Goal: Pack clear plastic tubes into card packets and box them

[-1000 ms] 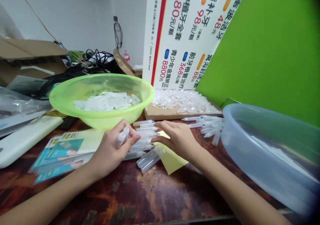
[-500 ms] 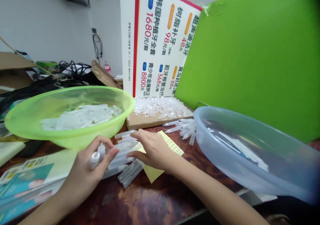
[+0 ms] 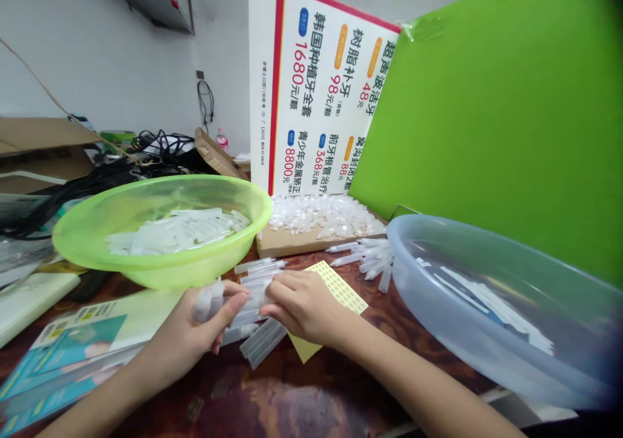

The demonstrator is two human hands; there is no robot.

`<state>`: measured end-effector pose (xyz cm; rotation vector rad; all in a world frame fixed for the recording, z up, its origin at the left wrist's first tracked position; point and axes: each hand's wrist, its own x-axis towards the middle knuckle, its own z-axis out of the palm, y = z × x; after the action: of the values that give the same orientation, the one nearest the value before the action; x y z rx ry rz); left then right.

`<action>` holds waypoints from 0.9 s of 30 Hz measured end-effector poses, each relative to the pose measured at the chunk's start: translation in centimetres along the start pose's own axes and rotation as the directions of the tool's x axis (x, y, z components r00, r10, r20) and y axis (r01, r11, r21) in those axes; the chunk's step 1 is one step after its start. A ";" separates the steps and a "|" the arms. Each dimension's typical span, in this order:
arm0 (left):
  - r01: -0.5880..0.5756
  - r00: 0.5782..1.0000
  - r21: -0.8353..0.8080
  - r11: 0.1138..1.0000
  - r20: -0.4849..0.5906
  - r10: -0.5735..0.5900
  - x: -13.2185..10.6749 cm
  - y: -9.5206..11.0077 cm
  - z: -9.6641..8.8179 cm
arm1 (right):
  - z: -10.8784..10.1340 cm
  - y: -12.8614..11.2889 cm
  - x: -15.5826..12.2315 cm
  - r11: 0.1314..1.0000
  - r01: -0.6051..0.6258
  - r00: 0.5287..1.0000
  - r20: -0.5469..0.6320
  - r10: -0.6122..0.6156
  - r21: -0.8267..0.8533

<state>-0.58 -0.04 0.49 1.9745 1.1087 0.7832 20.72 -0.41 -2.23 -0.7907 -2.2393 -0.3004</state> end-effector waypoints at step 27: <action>-0.355 0.892 0.770 0.530 0.110 0.438 1.3 -3.2 -0.4 | -1.2 1.8 0.7 0.543 -0.521 0.751 0.051 0.659 0.659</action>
<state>-1.75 2.35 -1.73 3.0555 1.1765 0.6763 22.12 0.79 -0.87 -1.0105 -1.5570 0.6736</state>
